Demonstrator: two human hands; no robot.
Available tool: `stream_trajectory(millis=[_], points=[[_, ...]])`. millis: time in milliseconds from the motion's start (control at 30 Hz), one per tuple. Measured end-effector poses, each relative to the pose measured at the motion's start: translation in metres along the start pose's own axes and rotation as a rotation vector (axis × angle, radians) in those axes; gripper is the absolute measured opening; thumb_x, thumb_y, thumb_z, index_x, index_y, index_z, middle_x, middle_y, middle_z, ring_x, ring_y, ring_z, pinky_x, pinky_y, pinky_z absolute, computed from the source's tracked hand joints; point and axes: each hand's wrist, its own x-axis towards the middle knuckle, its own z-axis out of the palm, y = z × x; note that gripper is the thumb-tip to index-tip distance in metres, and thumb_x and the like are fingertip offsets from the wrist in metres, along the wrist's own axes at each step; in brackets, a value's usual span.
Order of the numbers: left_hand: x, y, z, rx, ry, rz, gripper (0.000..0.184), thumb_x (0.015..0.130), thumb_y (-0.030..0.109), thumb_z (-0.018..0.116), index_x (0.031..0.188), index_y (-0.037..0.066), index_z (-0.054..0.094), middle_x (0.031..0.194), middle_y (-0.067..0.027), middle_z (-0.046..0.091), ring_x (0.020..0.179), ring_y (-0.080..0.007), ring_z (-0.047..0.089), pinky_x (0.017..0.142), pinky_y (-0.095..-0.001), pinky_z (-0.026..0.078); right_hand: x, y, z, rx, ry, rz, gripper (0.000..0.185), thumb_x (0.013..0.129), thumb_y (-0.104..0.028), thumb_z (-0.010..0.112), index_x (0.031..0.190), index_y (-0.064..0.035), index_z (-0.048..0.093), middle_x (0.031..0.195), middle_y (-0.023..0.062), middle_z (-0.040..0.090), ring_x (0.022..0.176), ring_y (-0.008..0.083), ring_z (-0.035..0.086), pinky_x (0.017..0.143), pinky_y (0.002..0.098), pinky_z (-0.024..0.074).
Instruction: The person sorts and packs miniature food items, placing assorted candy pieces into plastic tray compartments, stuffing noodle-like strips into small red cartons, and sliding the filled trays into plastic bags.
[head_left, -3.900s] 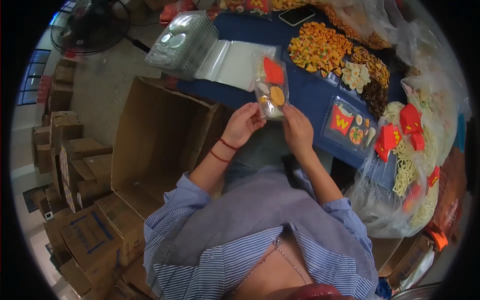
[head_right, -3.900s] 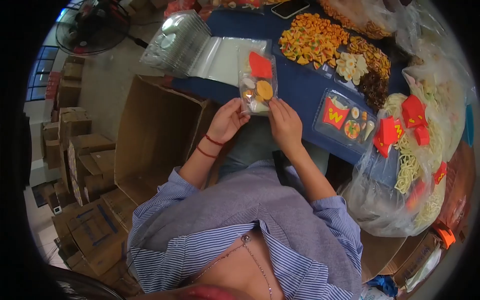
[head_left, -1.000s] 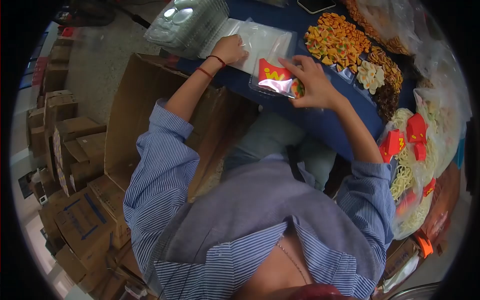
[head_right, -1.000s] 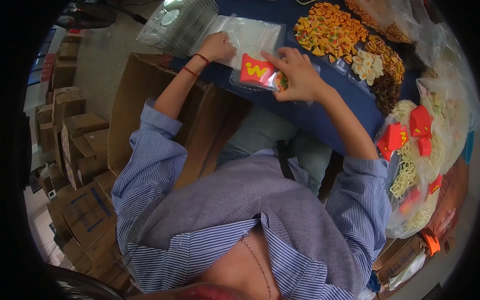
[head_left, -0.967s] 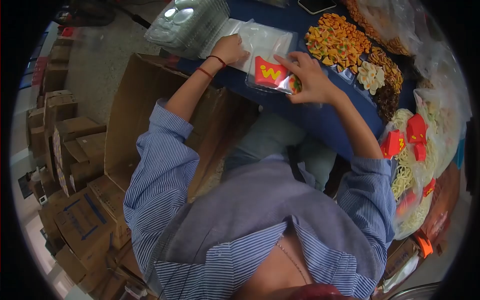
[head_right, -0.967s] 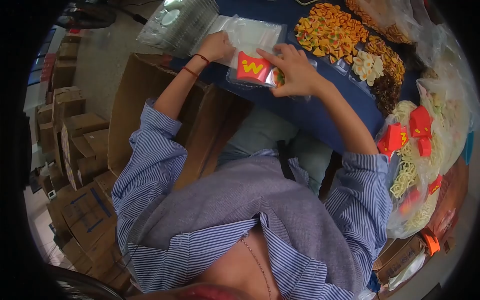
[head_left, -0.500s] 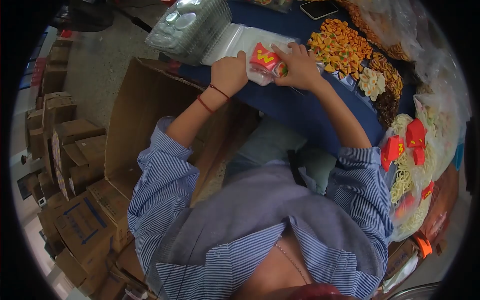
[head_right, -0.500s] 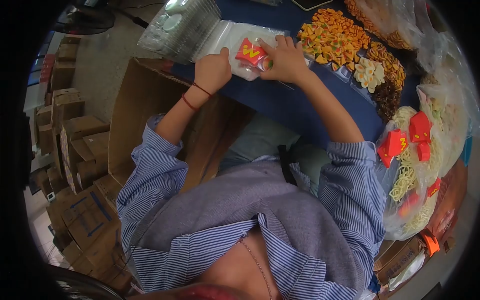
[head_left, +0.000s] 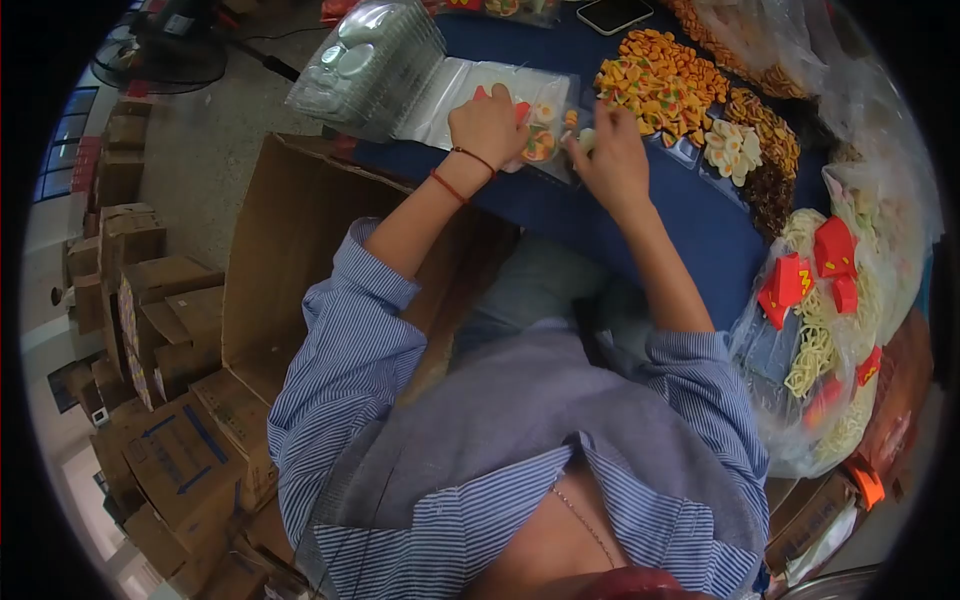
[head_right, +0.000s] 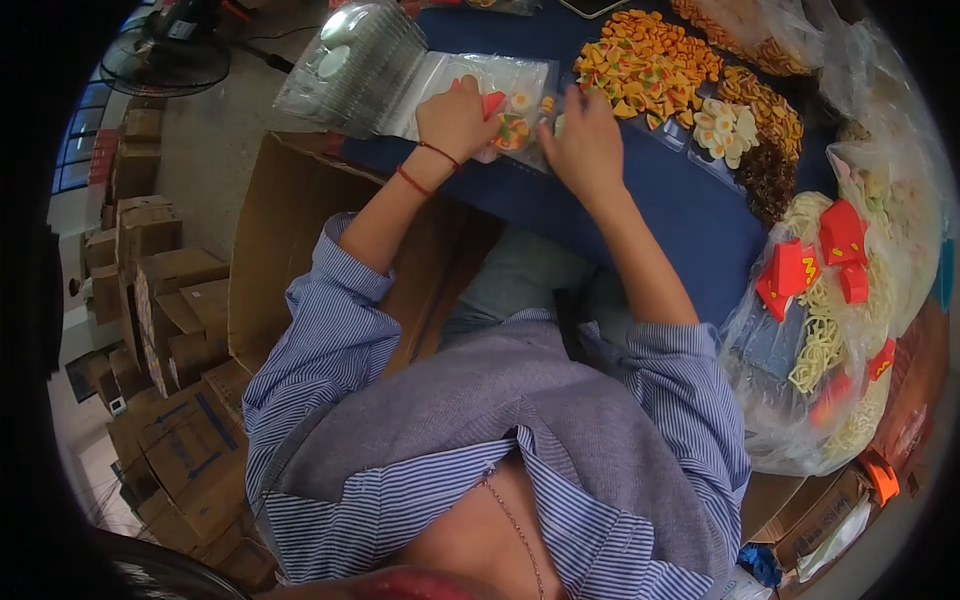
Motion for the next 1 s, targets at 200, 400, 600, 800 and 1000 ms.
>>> stream_trajectory(millis=[200, 400, 600, 800, 1000], points=[[0.006, 0.030, 0.037, 0.054, -0.015, 0.151, 0.021, 0.082, 0.026, 0.059, 0.087, 0.006, 0.065, 0.074, -0.0172, 0.068, 0.067, -0.0318, 0.069, 0.057, -0.0421, 0.053, -0.033, -0.006, -0.012, 0.930, -0.365, 0.856, 0.041, 0.092, -0.022, 0.060, 0.123, 0.0045, 0.053, 0.096, 0.0168, 0.065, 0.078, 0.0221, 0.067, 0.065, 0.0321, 0.0534], [-0.077, 0.071, -0.007, -0.357, 0.153, 0.467, 0.020, 0.088, 0.023, 0.058, 0.085, 0.004, 0.062, 0.068, -0.0111, 0.064, 0.064, -0.0250, 0.067, 0.061, -0.0320, 0.051, -0.047, -0.018, -0.005, 1.429, 0.126, 0.624, 0.029, 0.091, -0.012, 0.060, 0.117, -0.0015, 0.056, 0.091, 0.0118, 0.065, 0.073, 0.0176, 0.065, 0.055, 0.0307, 0.0505], [-0.163, 0.029, 0.029, -1.428, -0.045, -0.167, 0.017, 0.096, 0.013, 0.053, 0.087, 0.000, 0.060, 0.076, -0.0059, 0.064, 0.066, -0.0123, 0.062, 0.062, -0.0249, 0.051, -0.061, -0.019, -0.064, -0.063, -0.237, -0.237, 0.048, 0.070, -0.019, 0.074, 0.117, -0.0177, 0.060, 0.103, 0.0038, 0.058, 0.101, 0.0215, 0.058, 0.080, 0.0353, 0.0455], [-0.191, 0.019, 0.072, -1.508, -0.230, -0.508, 0.019, 0.097, 0.012, 0.053, 0.083, 0.000, 0.059, 0.073, -0.0032, 0.063, 0.065, -0.0085, 0.059, 0.059, -0.0214, 0.048, -0.062, -0.032, -0.029, 0.251, -0.253, -0.359, 0.053, 0.069, -0.022, 0.076, 0.118, -0.0150, 0.056, 0.116, 0.0042, 0.053, 0.109, 0.0242, 0.052, 0.090, 0.0405, 0.0392], [-0.183, 0.003, 0.065, -1.215, -0.274, -0.272, 0.021, 0.097, 0.014, 0.052, 0.082, 0.002, 0.062, 0.068, 0.0002, 0.059, 0.060, -0.0058, 0.053, 0.056, -0.0209, 0.043, -0.052, -0.038, -0.016, 0.200, -0.373, -0.177, 0.047, 0.071, -0.021, 0.076, 0.113, -0.0141, 0.057, 0.110, 0.0040, 0.054, 0.105, 0.0244, 0.053, 0.085, 0.0380, 0.0398]])
